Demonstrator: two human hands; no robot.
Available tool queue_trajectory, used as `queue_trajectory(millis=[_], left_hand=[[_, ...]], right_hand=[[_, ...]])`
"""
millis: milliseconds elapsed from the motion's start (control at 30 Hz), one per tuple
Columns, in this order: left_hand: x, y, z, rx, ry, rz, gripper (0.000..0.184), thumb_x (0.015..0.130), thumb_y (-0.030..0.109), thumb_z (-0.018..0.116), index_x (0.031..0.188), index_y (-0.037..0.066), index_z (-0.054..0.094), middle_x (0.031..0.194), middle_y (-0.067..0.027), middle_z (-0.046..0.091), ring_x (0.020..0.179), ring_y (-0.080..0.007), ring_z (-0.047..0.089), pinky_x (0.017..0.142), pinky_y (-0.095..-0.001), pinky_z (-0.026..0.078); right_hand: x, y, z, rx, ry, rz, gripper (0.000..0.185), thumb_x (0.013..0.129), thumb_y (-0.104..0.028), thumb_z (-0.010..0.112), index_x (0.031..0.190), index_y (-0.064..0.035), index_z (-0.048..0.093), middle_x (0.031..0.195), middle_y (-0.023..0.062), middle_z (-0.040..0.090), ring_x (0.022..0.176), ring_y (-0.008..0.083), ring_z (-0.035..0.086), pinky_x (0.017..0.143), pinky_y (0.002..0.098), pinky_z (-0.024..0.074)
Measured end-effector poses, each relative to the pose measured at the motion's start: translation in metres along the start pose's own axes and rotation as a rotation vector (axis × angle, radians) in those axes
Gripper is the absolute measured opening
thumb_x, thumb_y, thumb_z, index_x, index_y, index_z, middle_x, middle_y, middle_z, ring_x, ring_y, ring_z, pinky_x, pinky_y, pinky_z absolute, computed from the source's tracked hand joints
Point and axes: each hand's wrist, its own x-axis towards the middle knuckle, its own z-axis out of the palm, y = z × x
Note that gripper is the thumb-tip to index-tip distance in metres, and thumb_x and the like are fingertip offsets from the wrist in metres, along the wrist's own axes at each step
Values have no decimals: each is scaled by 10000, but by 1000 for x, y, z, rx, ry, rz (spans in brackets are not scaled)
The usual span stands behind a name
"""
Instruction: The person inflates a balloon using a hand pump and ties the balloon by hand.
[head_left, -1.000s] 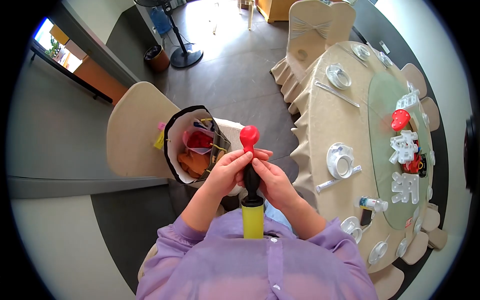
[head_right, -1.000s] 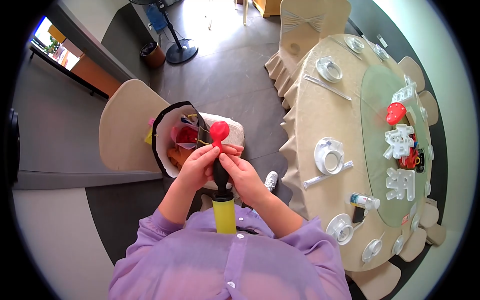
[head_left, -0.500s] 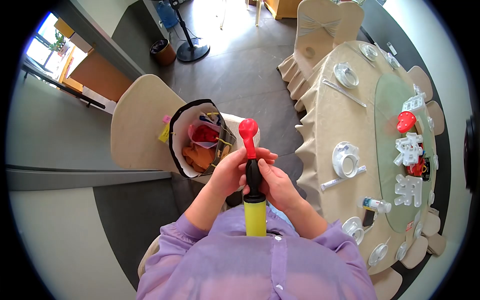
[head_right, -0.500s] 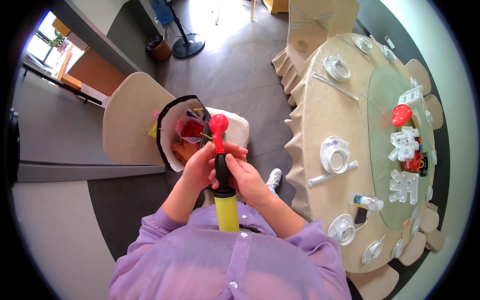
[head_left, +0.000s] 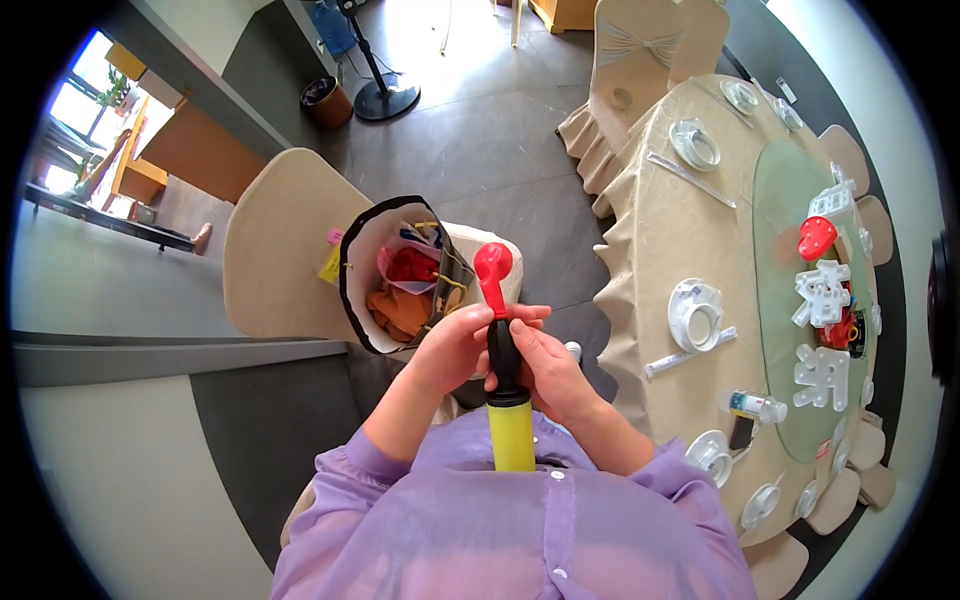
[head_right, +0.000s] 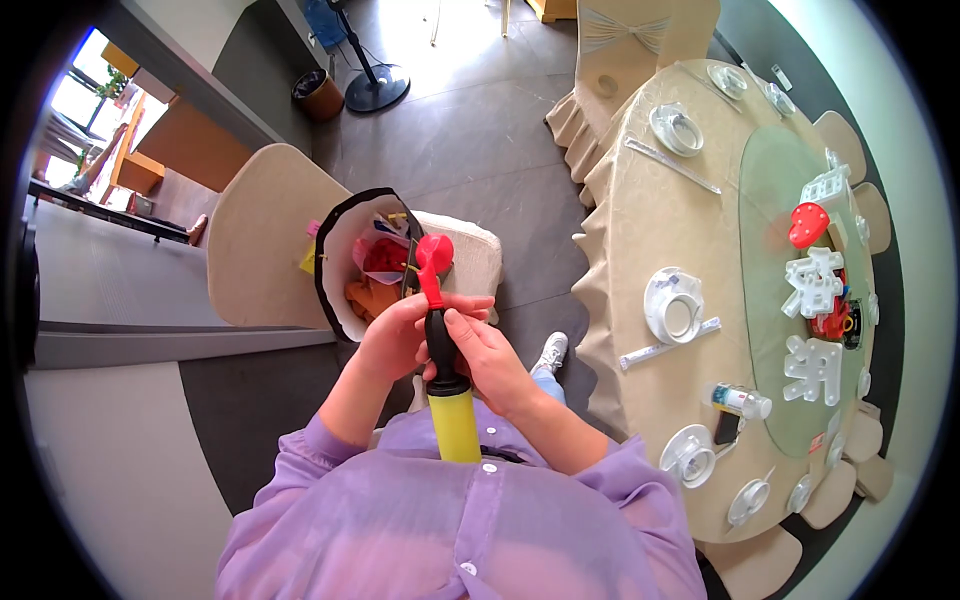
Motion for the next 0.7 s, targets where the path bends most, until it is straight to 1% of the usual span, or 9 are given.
queue_trajectory(millis=[133, 233, 333, 467, 500, 533, 600, 633, 700], left_hand=[[4, 1, 9, 135, 26, 233, 369, 905, 255, 360, 1066, -50, 492, 1181, -254, 458, 1054, -313, 497, 865, -373, 425], [7, -10, 5, 100, -40, 199, 327, 931, 255, 308, 938, -4, 507, 1173, -227, 472, 1025, -217, 514, 550, -210, 496], [8, -18, 1, 135, 0, 208, 303, 931, 240, 310, 953, 5, 501, 1163, -227, 479, 1011, -210, 514, 472, -175, 465], [11, -27, 1, 85, 126, 305, 260, 925, 239, 315, 862, 34, 461, 1139, -215, 502, 766, -201, 573, 516, -282, 470], [9, -29, 1, 57, 195, 305, 234, 920, 245, 323, 820, 57, 421, 977, -157, 560, 621, -197, 544, 525, -339, 462], [6, -30, 2, 57, 187, 312, 234, 920, 245, 323, 820, 57, 421, 977, -157, 560, 621, -197, 544, 525, -339, 462], [0, -28, 3, -230, 106, 317, 207, 916, 246, 331, 810, 82, 401, 757, -90, 515, 564, -187, 502, 475, -328, 443], [0, -26, 5, -191, 218, 328, 191, 912, 249, 339, 803, 102, 392, 642, -57, 415, 514, -179, 470, 428, -311, 422], [7, -22, -2, -142, 281, 374, 189, 908, 253, 343, 803, 105, 393, 643, -57, 426, 499, -175, 463, 408, -299, 409]], right_hand=[[1, 2, -2, 0, 1, 1, 367, 937, -327, 304, 1002, -10, 478, 814, 80, 560, 669, 154, 551, 654, 276, 461], [3, 7, -11, -8, 21, -6, 365, 935, -324, 313, 1001, -7, 482, 821, 84, 564, 669, 161, 555, 660, 280, 467], [0, 10, -17, -18, 52, 2, 362, 929, -315, 339, 960, 4, 507, 831, 82, 579, 693, 160, 572, 671, 279, 474], [-18, 11, -40, -626, 186, -53, 301, 905, -235, 429, 959, 40, 538, 847, 78, 601, 743, 139, 586, 696, 265, 477], [-29, 11, -44, -795, 213, -72, 278, 895, -204, 457, 969, 49, 546, 853, 76, 606, 756, 130, 587, 706, 259, 475], [-42, 16, -50, -679, 212, -48, 279, 886, -207, 479, 1000, 40, 541, 851, 58, 597, 754, 110, 565, 695, 241, 460], [-63, 29, -57, -575, 207, -36, 289, 876, -211, 501, 1031, 31, 536, 848, 39, 588, 751, 91, 543, 683, 223, 444], [-71, 34, -59, -508, 163, 21, 313, 873, -211, 510, 1082, 22, 504, 859, 41, 583, 771, 89, 538, 696, 225, 441], [-80, 43, -63, -412, 91, 106, 385, 870, -213, 519, 1175, 5, 432, 885, 46, 578, 802, 86, 532, 720, 224, 435]])
